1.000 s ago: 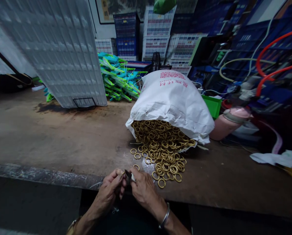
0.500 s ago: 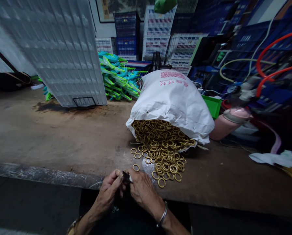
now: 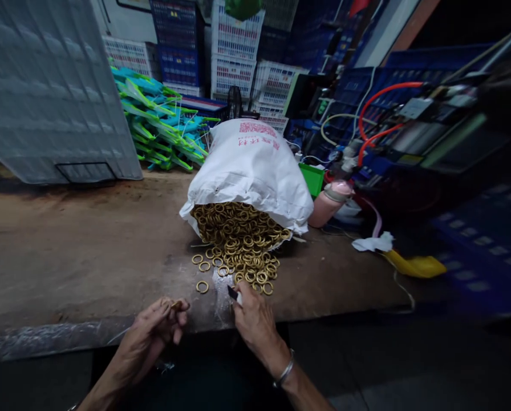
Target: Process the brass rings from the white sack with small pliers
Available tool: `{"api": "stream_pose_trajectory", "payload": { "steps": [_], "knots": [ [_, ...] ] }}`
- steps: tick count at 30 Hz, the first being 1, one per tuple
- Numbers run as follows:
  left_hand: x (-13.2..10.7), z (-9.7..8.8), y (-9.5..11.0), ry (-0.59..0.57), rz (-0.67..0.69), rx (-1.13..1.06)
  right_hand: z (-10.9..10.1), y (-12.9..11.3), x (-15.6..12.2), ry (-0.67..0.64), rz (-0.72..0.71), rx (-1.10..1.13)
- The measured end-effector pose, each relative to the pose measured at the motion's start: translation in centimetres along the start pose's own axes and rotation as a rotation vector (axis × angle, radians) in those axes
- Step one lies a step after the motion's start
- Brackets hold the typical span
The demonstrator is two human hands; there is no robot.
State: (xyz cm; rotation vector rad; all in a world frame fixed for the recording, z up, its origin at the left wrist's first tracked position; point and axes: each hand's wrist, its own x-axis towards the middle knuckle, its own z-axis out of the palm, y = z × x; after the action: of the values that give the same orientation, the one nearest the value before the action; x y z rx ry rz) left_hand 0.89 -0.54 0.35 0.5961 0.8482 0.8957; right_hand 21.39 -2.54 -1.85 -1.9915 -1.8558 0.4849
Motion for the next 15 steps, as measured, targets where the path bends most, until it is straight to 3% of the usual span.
{"api": "stream_pose_trajectory", "payload": {
  "steps": [5,12,15],
  "knots": [
    [0.5,-0.1,0.0,-0.055,-0.072,-0.182,0.2,2.5,-2.0,0.088,0.102,-0.064],
    [1.2,-0.7,-1.1,-0.040,-0.260,-0.346,0.2,0.9,-1.1,0.049,0.148,-0.120],
    [1.7,-0.2,-2.1,-0.002,-0.297,-0.310,0.2,0.6,-0.5,0.024,0.164,-0.101]
  ]
}}
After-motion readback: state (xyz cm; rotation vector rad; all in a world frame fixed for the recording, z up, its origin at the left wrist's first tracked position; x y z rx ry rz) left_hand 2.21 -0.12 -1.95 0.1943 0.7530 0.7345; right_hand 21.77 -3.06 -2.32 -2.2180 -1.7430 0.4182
